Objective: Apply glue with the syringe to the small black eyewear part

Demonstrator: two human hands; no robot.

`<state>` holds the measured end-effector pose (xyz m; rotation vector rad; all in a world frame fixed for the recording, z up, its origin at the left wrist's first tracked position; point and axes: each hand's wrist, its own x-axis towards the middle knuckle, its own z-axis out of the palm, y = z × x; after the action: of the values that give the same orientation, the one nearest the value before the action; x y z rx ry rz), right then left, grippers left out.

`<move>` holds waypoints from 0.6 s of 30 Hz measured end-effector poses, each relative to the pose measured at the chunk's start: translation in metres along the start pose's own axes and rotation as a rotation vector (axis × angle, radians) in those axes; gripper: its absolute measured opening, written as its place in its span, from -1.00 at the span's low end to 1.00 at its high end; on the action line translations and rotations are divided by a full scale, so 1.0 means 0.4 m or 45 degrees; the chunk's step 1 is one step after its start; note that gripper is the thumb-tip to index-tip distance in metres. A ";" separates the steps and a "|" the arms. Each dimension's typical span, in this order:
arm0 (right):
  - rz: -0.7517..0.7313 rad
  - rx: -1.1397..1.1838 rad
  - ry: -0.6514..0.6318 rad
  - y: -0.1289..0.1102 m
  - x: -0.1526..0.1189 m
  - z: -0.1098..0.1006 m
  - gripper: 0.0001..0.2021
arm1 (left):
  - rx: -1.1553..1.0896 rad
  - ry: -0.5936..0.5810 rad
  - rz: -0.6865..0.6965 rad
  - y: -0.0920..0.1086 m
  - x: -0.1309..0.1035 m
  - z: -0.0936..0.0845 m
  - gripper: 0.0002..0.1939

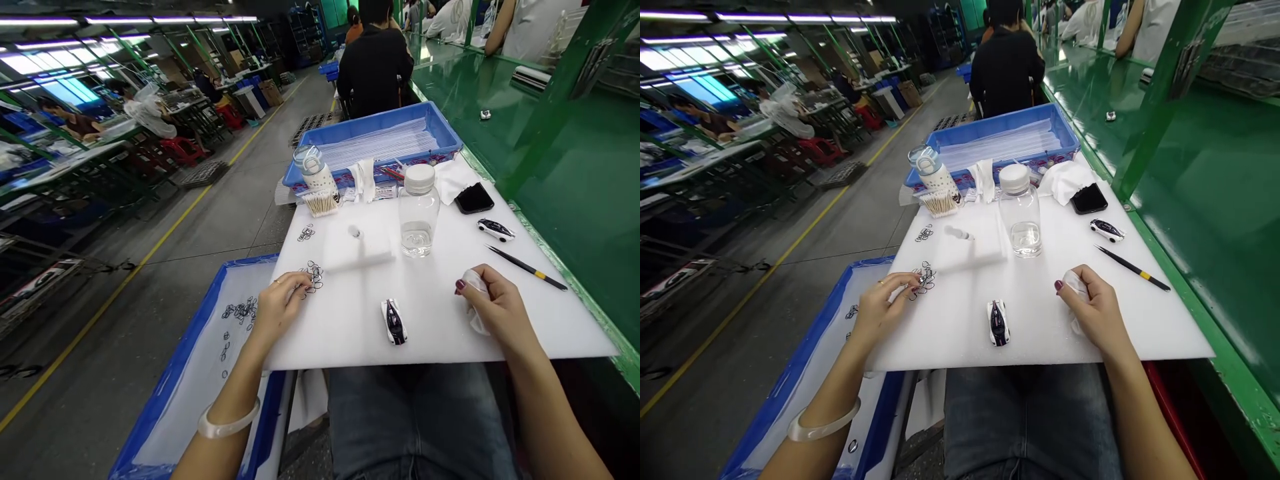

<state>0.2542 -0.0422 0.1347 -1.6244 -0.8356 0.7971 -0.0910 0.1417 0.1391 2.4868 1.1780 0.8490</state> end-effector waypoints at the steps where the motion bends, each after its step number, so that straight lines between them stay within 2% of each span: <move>1: -0.028 -0.048 -0.010 0.001 0.000 -0.001 -0.71 | -0.014 0.032 -0.026 0.000 0.001 0.000 -0.81; 4: -0.093 -0.144 -0.025 0.001 0.001 -0.005 -0.71 | -0.064 0.121 -0.090 0.004 0.002 0.001 -0.83; 7: -0.120 -0.164 -0.044 0.000 -0.003 -0.001 -0.69 | -0.109 0.147 -0.091 0.026 0.003 0.001 -0.84; 12: -0.117 -0.127 -0.064 -0.011 -0.004 0.001 -0.73 | -0.101 0.076 0.074 0.090 -0.005 0.003 -0.79; 15: -0.123 -0.114 -0.114 -0.036 0.028 -0.037 -0.77 | -0.099 0.008 0.152 0.110 -0.016 0.007 -0.75; 17: -0.167 -0.152 -0.024 -0.064 0.057 -0.075 -0.79 | -0.124 -0.060 0.157 0.113 -0.024 0.009 -0.74; 18: -0.189 -0.167 0.094 -0.080 0.070 -0.092 -0.79 | -0.143 -0.099 0.145 0.112 -0.028 0.011 -0.74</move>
<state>0.2962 -0.0320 0.1707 -1.6740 -0.9603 0.5851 -0.0663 0.1046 0.1521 2.4900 0.9451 0.8147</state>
